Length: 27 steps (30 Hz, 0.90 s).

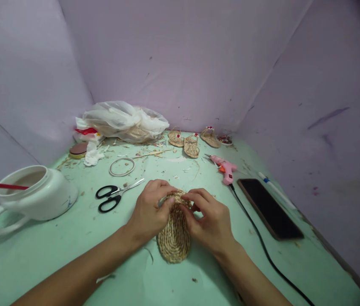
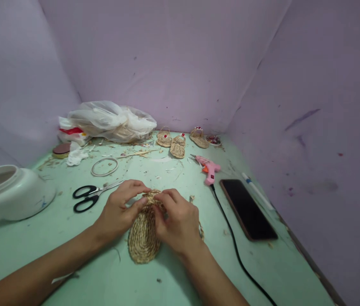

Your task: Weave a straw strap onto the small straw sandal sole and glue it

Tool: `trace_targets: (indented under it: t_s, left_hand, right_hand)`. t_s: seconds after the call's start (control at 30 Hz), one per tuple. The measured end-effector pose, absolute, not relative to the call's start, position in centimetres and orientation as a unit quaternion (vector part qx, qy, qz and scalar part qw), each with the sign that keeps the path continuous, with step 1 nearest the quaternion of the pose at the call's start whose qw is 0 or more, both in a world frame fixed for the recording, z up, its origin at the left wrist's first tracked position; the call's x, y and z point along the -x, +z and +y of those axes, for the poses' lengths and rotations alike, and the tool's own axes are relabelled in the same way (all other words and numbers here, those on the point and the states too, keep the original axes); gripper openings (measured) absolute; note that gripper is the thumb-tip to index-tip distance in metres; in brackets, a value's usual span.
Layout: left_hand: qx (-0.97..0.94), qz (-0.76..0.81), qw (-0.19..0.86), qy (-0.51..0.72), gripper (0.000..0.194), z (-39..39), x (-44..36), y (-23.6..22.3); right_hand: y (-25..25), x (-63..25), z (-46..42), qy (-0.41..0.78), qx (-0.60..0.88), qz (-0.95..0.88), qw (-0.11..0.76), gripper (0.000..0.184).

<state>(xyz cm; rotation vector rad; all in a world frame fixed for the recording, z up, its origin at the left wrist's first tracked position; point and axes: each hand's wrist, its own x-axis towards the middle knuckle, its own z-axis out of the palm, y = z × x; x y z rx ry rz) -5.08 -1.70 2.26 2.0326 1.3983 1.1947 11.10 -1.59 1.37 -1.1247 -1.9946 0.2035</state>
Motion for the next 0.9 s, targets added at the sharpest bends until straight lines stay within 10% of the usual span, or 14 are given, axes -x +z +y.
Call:
trace_targets:
  t_s: [0.73, 0.9]
  left_hand:
    - [-0.744, 0.465, 0.195, 0.438, 0.011, -0.6, 4.9, 2.0]
    - [-0.748, 0.467, 0.182, 0.435, 0.009, -0.5, 5.0, 2.0]
  right_hand:
    - [2.7, -12.5, 0.0, 0.277, 0.504, -0.668, 0.472, 0.015]
    - [2.5, -15.5, 2.1, 0.379, 0.614, -0.595, 0.354, 0.016]
